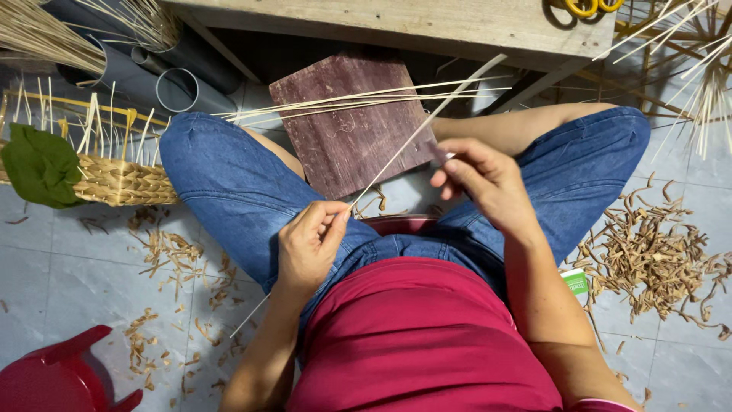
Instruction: The person sits on the floor and uses a small knife to shave and sharpen the ends of thin bamboo sticks, rotating each stick to peel the surface and point the tip, then sets finished sticks on the workbench with a pile of similar sticks.
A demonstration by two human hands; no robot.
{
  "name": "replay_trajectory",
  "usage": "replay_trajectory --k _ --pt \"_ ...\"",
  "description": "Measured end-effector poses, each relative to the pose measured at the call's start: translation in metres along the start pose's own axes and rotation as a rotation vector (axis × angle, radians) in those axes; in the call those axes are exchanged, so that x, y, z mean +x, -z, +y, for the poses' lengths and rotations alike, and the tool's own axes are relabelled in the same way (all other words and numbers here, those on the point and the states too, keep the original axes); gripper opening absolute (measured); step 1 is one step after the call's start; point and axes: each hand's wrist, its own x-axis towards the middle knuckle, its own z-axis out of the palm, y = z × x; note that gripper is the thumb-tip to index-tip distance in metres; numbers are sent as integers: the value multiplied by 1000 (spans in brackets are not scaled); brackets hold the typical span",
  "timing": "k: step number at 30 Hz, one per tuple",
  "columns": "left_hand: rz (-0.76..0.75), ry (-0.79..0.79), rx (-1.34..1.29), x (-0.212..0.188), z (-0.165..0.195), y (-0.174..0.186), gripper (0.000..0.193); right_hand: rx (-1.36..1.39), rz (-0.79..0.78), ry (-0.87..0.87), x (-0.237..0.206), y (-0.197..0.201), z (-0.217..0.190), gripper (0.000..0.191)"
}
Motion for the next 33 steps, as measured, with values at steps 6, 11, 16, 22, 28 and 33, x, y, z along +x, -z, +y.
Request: replay_trajectory --k 6,11,16,22,28,33 --pt "-10 -116 91 1 9 7 9 38 -28 -15 0 5 -28 62" --pt "-3 -231 160 3 13 12 12 -21 -17 -74 5 7 -30 57" --pt "9 -264 182 3 13 12 12 -65 69 -66 8 17 -10 42" --pt "-1 -82 58 -2 7 9 8 0 369 249 9 59 16 35" --pt "44 44 21 -3 -1 3 6 284 571 396 2 90 3 47" --pt "34 27 12 -1 -3 -6 7 130 122 36 -3 18 3 51"
